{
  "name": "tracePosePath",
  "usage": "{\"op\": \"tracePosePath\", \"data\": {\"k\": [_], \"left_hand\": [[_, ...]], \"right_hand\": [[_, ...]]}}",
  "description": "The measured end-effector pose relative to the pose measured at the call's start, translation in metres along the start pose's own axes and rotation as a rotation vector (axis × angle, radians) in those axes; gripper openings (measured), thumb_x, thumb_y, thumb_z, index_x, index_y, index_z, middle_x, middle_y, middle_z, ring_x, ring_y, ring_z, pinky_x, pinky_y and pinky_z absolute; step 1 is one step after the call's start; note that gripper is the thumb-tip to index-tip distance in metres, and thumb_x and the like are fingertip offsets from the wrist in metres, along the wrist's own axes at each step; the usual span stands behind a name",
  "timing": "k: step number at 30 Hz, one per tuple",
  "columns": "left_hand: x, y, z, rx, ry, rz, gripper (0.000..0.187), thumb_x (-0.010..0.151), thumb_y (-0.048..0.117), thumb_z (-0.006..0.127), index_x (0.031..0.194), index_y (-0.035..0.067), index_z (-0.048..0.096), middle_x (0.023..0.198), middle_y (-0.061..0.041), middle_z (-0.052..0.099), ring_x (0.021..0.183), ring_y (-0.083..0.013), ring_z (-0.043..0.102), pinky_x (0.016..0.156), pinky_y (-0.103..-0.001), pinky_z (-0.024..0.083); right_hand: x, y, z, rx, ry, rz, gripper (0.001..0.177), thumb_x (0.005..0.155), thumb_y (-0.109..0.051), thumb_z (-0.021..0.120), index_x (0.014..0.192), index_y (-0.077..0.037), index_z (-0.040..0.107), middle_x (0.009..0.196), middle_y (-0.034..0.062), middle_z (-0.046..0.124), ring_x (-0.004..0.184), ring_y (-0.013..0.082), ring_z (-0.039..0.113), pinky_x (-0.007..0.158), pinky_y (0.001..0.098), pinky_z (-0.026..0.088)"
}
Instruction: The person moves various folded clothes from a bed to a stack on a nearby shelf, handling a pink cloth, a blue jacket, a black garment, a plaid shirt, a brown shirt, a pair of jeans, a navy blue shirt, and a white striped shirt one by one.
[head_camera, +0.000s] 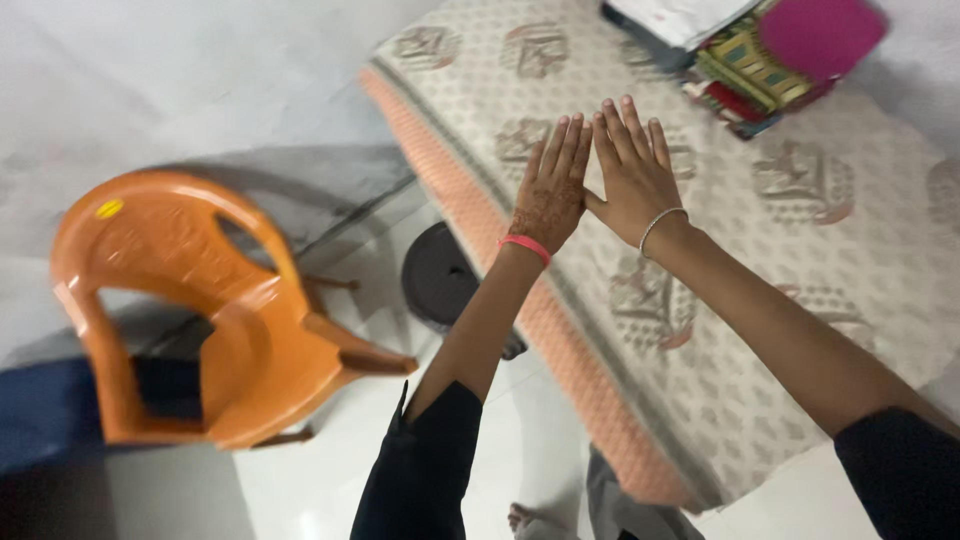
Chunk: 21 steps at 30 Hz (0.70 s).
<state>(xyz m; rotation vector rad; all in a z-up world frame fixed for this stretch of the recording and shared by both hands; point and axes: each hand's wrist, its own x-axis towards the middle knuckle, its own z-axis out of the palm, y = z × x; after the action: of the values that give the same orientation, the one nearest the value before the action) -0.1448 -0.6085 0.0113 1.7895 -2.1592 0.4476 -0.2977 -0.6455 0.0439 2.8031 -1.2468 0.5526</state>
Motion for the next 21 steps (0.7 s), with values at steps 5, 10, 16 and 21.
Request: {"op": "tracePosePath", "data": {"k": [5, 10, 16, 21], "left_hand": [[-0.107, -0.035, -0.078, 0.083, -0.067, -0.085, 0.093, 0.088, 0.028, 0.070, 0.161, 0.001, 0.019, 0.169, -0.013, 0.023, 0.157, -0.0279, 0.021, 0.129, -0.047, 0.020], [-0.212, -0.066, -0.136, 0.147, -0.152, -0.225, 0.092, 0.088, 0.029, 0.068, 0.160, 0.000, 0.019, 0.169, -0.015, 0.022, 0.157, -0.0274, 0.019, 0.130, -0.047, 0.018], [-0.305, -0.099, -0.177, 0.230, -0.150, -0.385, 0.084, 0.092, 0.028, 0.063, 0.160, 0.002, 0.020, 0.168, -0.013, 0.022, 0.157, -0.0260, 0.017, 0.128, -0.048, 0.015], [-0.359, -0.122, -0.206, 0.183, -0.147, -0.520, 0.087, 0.092, 0.030, 0.065, 0.162, 0.003, 0.019, 0.169, -0.011, 0.020, 0.159, -0.0266, 0.015, 0.130, -0.047, 0.013]], "right_hand": [[-0.026, -0.114, -0.012, 0.084, 0.001, -0.099, 0.099, 0.085, -0.040, 0.074, 0.160, 0.003, 0.026, 0.170, 0.0179, 0.021, 0.159, 0.0317, 0.007, 0.126, 0.0525, 0.009], [-0.051, -0.219, -0.008, 0.073, 0.004, -0.257, 0.096, 0.087, -0.041, 0.073, 0.160, 0.002, 0.028, 0.169, 0.0176, 0.024, 0.159, 0.0314, 0.010, 0.126, 0.0520, 0.011], [-0.063, -0.319, -0.011, 0.136, -0.045, -0.414, 0.094, 0.086, -0.039, 0.073, 0.159, 0.002, 0.030, 0.168, 0.0181, 0.024, 0.157, 0.0317, 0.013, 0.126, 0.0506, 0.012], [-0.061, -0.380, -0.012, 0.178, -0.114, -0.543, 0.095, 0.086, -0.039, 0.073, 0.158, 0.003, 0.028, 0.168, 0.0183, 0.022, 0.157, 0.0309, 0.010, 0.126, 0.0503, 0.011]]}}
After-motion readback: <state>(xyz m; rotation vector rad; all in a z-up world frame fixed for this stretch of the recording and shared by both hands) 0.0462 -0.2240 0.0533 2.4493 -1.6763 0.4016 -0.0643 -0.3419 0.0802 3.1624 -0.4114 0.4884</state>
